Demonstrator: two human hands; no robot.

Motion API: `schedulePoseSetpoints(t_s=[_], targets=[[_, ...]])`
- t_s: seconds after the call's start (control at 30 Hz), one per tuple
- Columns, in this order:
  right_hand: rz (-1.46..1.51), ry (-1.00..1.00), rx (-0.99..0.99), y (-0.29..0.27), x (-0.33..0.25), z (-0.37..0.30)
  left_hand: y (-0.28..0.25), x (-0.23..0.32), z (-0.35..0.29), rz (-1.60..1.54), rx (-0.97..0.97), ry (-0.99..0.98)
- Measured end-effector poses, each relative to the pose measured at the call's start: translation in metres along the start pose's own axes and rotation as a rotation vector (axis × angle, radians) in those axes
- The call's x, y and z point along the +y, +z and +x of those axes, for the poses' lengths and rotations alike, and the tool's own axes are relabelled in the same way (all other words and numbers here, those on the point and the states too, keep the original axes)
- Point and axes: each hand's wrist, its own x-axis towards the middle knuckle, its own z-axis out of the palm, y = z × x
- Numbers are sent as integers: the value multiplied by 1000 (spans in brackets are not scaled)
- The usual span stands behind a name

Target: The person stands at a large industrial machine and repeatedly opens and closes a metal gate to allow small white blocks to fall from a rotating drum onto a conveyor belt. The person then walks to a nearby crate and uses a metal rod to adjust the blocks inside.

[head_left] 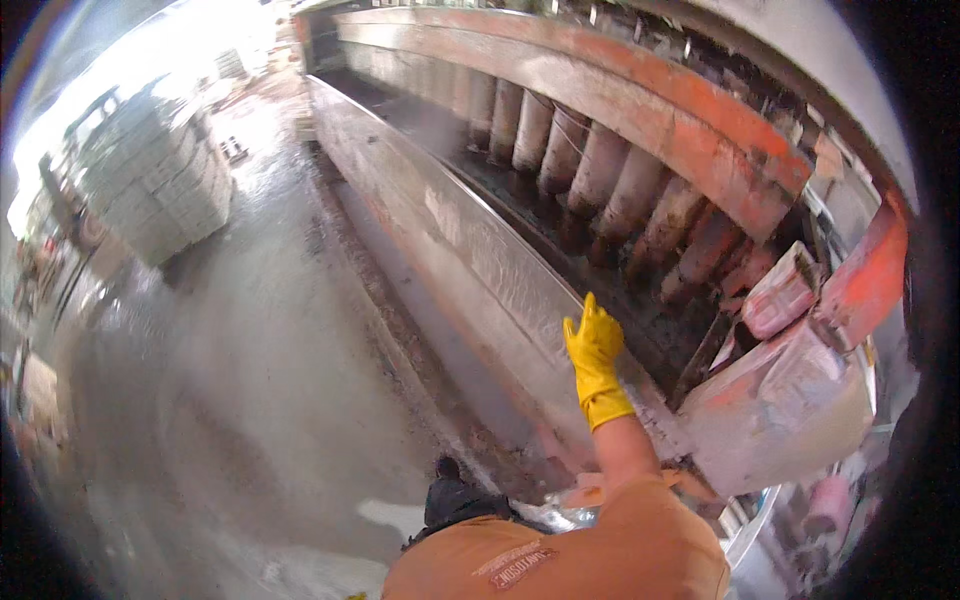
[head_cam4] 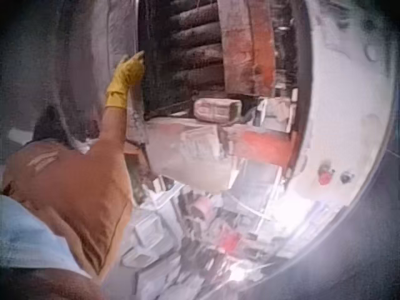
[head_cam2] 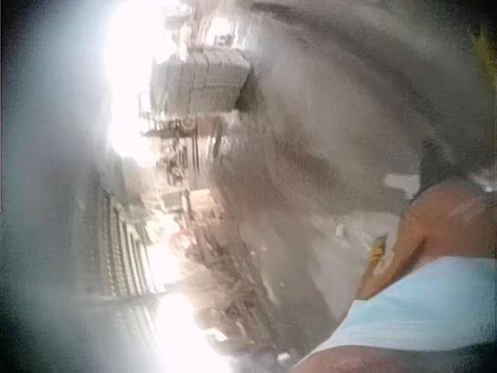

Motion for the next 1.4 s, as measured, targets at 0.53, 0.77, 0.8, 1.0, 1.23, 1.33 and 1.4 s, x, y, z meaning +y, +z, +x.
schedulePoseSetpoints(t_s=[0.53, 0.77, 0.8, 1.0, 1.23, 1.33, 1.4], targets=[[-14, 58, -23, 193, -223, 249, -154, 186, 288, -426, 161, 207], [-7, 164, 51, 221, -271, 298, -209, 240, 404, -234, -195, -54], [-4, 157, 75, 223, -271, 298, -217, 248, 421, -179, -229, -70], [-64, 277, 152, 227, -267, 301, -287, 302, 540, -32, -315, -124], [-449, 481, 423, 260, -280, 306, -378, 365, 684, 33, -295, -133], [-440, 520, 473, 279, -306, 326, -410, 401, 766, 11, -244, -51], [-438, 469, 526, 295, -329, 349, -421, 436, 825, -34, -197, 47]])
